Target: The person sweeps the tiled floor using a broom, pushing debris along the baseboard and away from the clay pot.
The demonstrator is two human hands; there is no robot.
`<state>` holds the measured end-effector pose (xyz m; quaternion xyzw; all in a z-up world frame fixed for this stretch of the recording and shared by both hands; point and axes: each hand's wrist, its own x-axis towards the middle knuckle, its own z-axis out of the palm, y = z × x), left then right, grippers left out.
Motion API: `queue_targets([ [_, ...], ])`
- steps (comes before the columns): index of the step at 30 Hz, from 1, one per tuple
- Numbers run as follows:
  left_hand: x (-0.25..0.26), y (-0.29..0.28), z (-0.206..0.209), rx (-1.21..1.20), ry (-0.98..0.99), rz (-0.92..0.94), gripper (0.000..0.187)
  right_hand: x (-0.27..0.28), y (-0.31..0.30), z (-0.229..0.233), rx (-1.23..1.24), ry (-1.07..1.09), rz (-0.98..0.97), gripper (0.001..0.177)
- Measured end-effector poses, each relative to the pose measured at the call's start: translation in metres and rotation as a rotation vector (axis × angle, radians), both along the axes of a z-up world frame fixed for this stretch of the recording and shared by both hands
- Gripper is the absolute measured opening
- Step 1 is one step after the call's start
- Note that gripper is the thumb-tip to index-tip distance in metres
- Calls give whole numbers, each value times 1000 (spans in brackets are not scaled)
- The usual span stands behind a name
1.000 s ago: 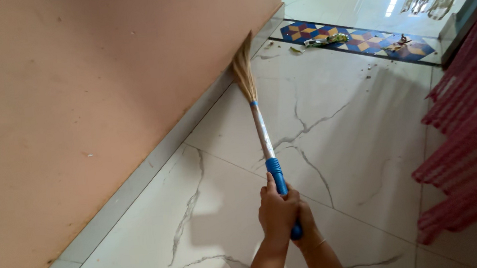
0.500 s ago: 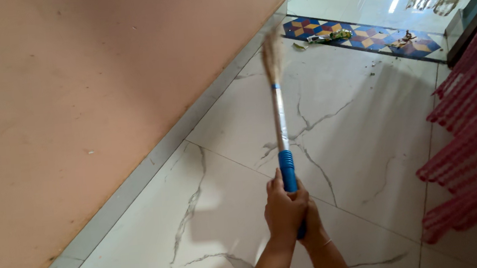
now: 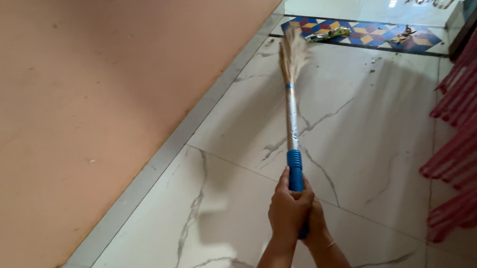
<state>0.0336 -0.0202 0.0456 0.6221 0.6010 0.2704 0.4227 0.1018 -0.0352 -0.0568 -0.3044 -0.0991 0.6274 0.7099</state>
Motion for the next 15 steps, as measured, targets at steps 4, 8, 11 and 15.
queue_targets([
  [4, -1, -3, -10, 84, 20, 53, 87, 0, -2, 3, 55, -68, 18, 55],
  [8, -8, -2, -18, 37, -34, 146, 83, -9, 3, -18, 53, 35, 89, 53],
  [11, -15, 4, -16, -75, -24, 94, 86, -16, 8, -27, 17, 112, 45, 55],
  [15, -13, 4, -8, -38, -51, -10, 88, -15, 3, -5, 167, -74, -58, 60],
])
